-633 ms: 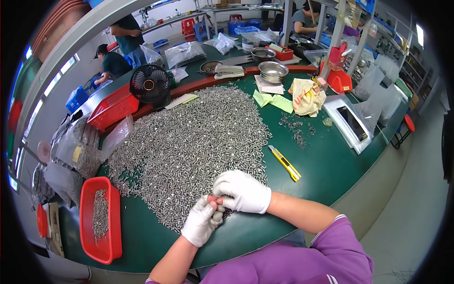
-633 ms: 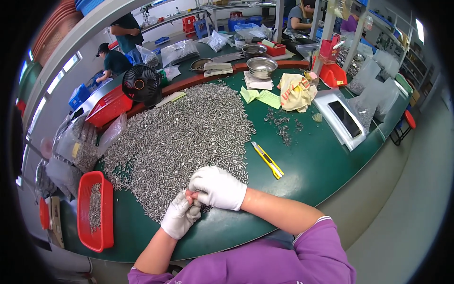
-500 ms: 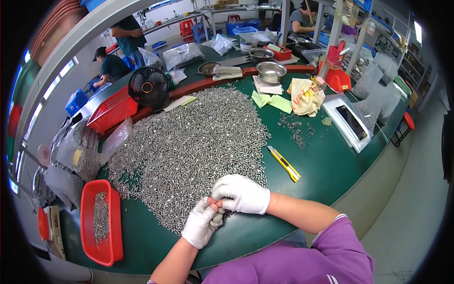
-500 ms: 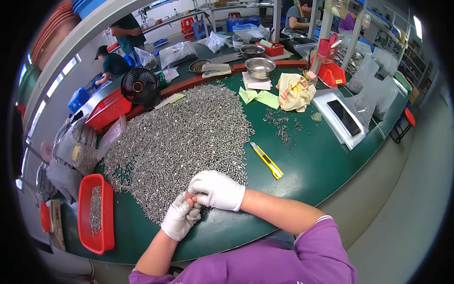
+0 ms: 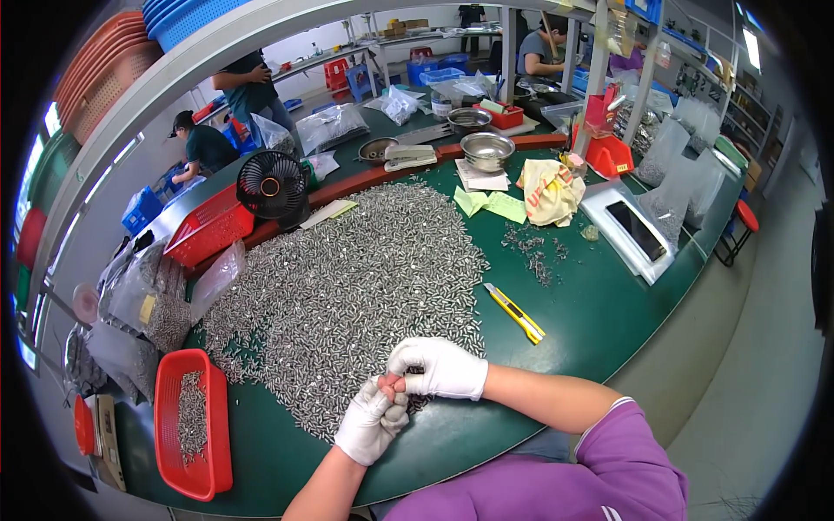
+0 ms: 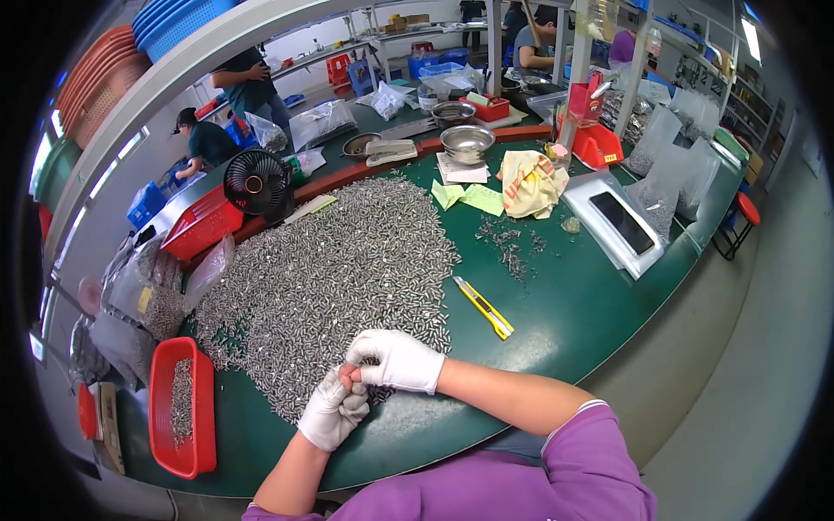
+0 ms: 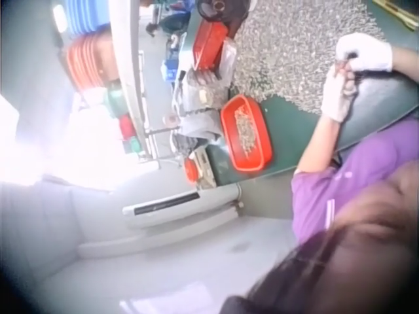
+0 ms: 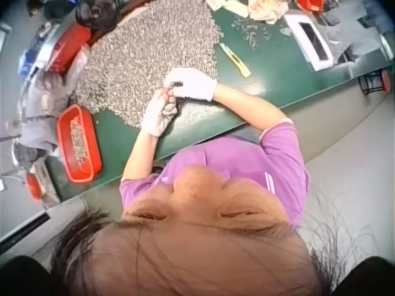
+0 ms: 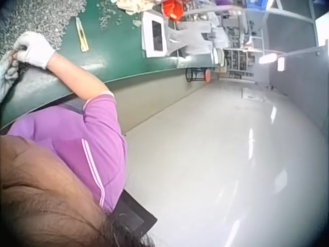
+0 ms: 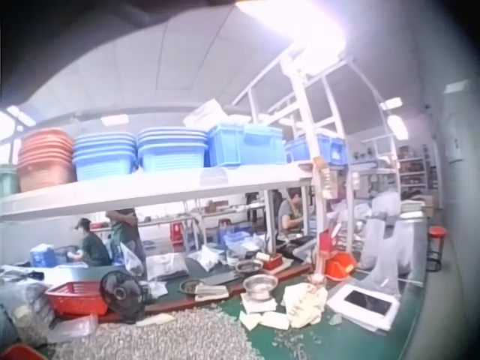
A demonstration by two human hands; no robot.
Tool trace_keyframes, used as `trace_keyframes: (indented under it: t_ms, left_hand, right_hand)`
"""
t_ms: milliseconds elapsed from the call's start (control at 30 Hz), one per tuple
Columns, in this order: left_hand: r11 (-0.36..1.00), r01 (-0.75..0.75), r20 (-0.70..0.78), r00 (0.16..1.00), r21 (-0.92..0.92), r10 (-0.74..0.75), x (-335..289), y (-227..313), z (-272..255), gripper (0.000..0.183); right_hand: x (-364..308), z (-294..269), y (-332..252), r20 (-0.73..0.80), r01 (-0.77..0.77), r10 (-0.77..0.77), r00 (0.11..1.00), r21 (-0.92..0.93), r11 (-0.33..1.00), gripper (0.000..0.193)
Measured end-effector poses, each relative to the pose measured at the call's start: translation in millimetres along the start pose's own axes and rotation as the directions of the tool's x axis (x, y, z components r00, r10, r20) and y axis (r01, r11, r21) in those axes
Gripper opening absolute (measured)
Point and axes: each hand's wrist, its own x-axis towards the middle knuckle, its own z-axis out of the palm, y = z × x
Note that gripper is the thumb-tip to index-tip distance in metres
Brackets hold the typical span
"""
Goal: Inspecting and sorting small metal components on a workbench using a utility knife.
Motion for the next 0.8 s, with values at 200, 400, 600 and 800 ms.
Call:
trace_keyframes:
  t_ms: [200,400,600,800]
  left_hand:
    - [1.000,0.007,-0.079,0.997,0.023,-0.005,0,1,5,0.007]
    - [0.998,-0.021,-0.060,0.998,0.055,0.024,0,-1,-1,0.006]
    - [0.998,-0.061,-0.074,0.995,-0.027,0.059,-1,-2,-6,0.012]
    - [0.995,-0.082,-0.091,0.992,0.061,0.087,-3,-1,-5,0.014]
  right_hand:
    - [0,-1,7,-0.002,0.123,-0.124,0.992,-0.130,0.984,0.016]
    - [-2,0,1,-0.028,0.146,-0.154,0.988,-0.178,0.973,0.015]
    - [0,-2,-5,-0.062,0.262,-0.300,0.952,-0.341,0.903,0.016]
    - [2,-2,-12,-0.069,0.187,-0.222,0.973,-0.330,0.925,0.017]
